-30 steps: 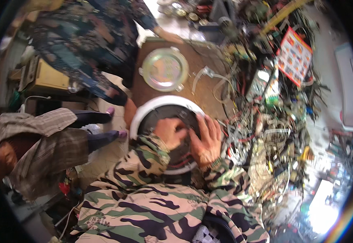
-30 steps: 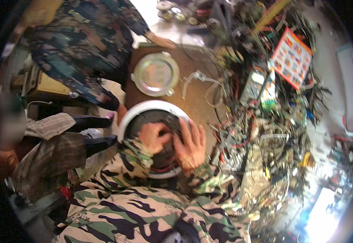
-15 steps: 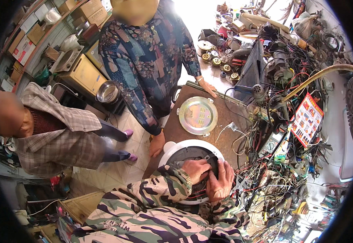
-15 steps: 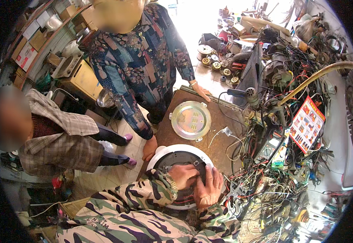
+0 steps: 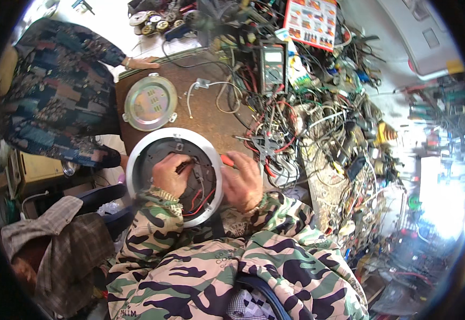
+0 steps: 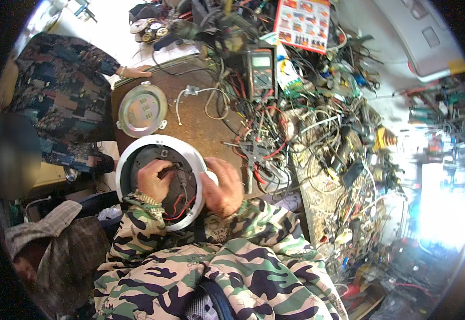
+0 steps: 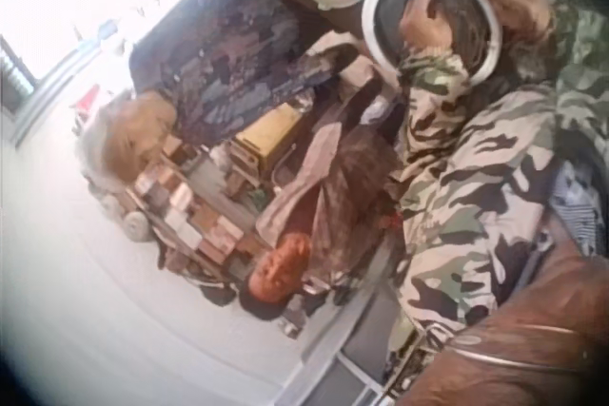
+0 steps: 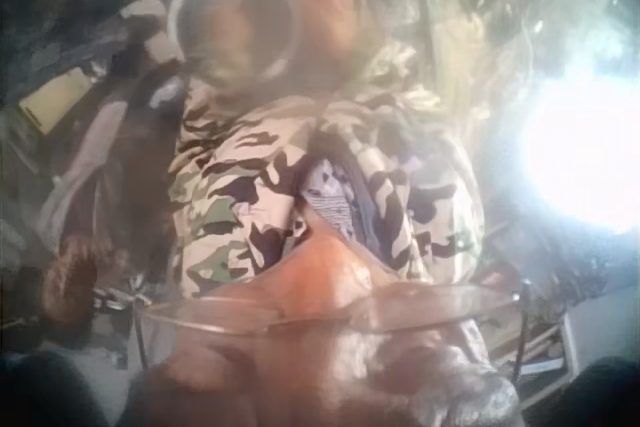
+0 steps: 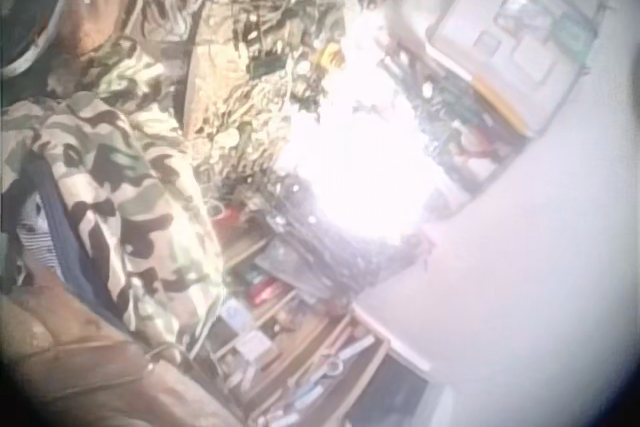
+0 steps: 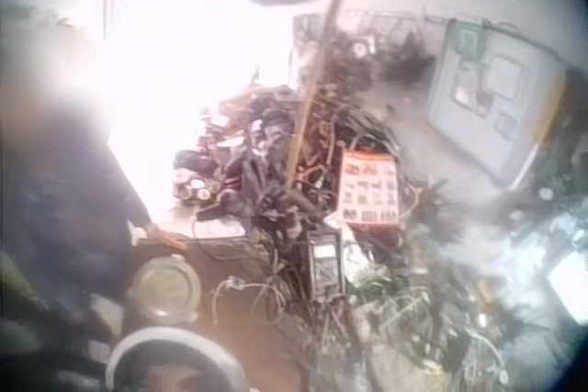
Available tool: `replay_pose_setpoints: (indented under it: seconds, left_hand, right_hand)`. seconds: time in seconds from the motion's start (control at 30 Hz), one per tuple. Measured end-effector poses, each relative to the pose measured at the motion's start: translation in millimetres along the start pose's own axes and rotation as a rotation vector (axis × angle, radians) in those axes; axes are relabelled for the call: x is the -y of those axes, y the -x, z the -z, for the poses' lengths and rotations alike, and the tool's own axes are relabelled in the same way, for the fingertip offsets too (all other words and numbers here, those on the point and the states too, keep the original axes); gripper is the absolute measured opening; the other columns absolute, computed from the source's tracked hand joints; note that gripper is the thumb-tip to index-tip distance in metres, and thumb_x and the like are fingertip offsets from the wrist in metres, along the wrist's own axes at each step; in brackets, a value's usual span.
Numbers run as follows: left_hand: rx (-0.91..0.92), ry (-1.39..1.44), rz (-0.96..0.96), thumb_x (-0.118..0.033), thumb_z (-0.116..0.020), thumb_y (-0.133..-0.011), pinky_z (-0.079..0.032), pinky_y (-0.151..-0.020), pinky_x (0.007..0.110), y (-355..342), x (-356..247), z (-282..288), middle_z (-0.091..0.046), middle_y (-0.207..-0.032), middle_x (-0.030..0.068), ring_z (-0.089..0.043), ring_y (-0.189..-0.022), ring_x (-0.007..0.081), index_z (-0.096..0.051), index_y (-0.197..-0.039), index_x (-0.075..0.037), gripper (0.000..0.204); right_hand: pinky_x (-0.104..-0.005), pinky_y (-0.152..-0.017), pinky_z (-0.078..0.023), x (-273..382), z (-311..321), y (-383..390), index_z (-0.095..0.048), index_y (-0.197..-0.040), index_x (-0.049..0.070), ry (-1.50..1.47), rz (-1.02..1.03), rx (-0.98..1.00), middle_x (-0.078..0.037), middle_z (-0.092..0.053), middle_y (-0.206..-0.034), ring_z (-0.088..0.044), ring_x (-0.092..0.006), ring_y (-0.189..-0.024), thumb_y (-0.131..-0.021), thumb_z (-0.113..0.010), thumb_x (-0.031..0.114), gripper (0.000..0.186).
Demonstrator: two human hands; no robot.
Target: The person works on the internal wiring of a circular white electronic device, using a screwdriver to adjust connections and a multimeter to test continuity. The person manipulates red and black wires and small components inside the device housing.
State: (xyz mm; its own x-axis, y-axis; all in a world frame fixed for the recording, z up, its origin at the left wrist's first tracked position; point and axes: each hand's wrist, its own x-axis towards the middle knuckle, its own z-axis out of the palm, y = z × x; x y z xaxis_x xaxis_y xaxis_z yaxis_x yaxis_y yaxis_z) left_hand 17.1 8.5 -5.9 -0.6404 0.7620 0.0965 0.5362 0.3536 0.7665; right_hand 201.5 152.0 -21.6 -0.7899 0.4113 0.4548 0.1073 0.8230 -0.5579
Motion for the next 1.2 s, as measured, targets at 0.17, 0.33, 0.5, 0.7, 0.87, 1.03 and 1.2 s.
replay_pose_setpoints:
  seconds: [0.17,0.33,0.5,0.7,0.87,1.03,1.2]
  left_hand:
    - [-0.006,0.013,-0.011,-0.001,-0.083,-0.078,-0.058,-0.069,0.036,0.1,-0.7,-5.6,-0.074,-0.088,0.0145,-0.075,-0.078,0.028,-0.075,-0.095,-0.001,0.019]
    - [-0.005,0.01,-0.002,-0.001,-0.083,-0.079,-0.058,-0.069,0.035,1.9,1.6,-4.5,-0.075,-0.088,0.0147,-0.074,-0.077,0.0258,-0.075,-0.096,0.0,0.018]
    - [-0.007,-0.015,0.032,-0.004,-0.083,-0.079,-0.058,-0.073,0.035,5.0,10.9,-3.9,-0.076,-0.09,0.0144,-0.075,-0.082,0.0258,-0.077,-0.096,-0.001,0.018]
    - [-0.019,0.008,0.017,-0.007,-0.084,-0.079,-0.058,-0.073,0.034,2.0,7.8,-4.1,-0.076,-0.09,0.0129,-0.076,-0.082,0.0251,-0.077,-0.096,-0.003,0.018]
    - [-0.013,0.098,0.021,-0.006,-0.084,-0.079,-0.058,-0.071,0.033,-1.9,11.2,-9.3,-0.076,-0.09,0.0127,-0.076,-0.08,0.0244,-0.077,-0.096,-0.002,0.019]
    - [0.012,0.129,0.111,-0.006,-0.083,-0.079,-0.06,-0.073,0.034,5.2,12.6,-8.6,-0.077,-0.093,0.0124,-0.077,-0.084,0.0262,-0.077,-0.099,-0.003,0.021]
    - [0.068,0.113,0.091,-0.011,-0.083,-0.081,-0.061,-0.075,0.037,3.4,17.6,-4.3,-0.076,-0.096,0.0151,-0.077,-0.086,0.0283,-0.076,-0.103,-0.003,0.024]
  right_hand:
    - [-0.0455,-0.078,-0.056,-70.0,31.8,100.7,-0.072,-0.101,0.001,0.084,-0.553,0.166,-0.018,-0.071,-0.098,-0.069,-0.0396,-0.09,-0.085,-0.072,0.009,0.017]
    - [-0.0525,-0.073,-0.054,-87.5,35.9,144.5,-0.07,-0.097,0.007,0.114,-0.748,0.226,-0.019,-0.069,-0.091,-0.068,-0.0425,-0.084,-0.087,-0.072,0.021,0.017]
    - [-0.0506,-0.077,-0.056,-85.7,-8.0,95.2,-0.067,-0.118,0.007,0.05,-0.477,0.275,-0.018,-0.068,-0.101,-0.068,-0.0422,-0.089,-0.087,-0.075,0.017,0.033]
    - [-0.0507,-0.076,-0.057,-109.3,-91.4,50.7,-0.058,-0.131,0.009,0.238,-0.239,0.494,-0.019,-0.069,-0.105,-0.07,-0.0407,-0.097,-0.089,-0.064,0.015,0.043]
    - [-0.0513,-0.071,-0.058,-115.6,-57.1,28.7,-0.052,-0.137,0.007,0.229,-0.168,0.372,-0.019,-0.071,-0.098,-0.071,-0.0394,-0.086,-0.083,-0.072,0.016,0.058]
    - [-0.0352,-0.078,-0.064,-26.3,56.7,-40.1,-0.054,-0.124,0.004,-0.123,-0.45,-0.025,-0.017,-0.073,-0.102,-0.075,-0.0216,-0.089,-0.082,-0.077,-0.001,0.048]
    - [-0.0342,-0.082,-0.062,30.3,80.2,-54.9,-0.055,-0.114,0.001,-0.52,-0.229,-0.121,-0.019,-0.072,-0.109,-0.076,-0.0244,-0.095,-0.082,-0.078,-0.006,0.041]
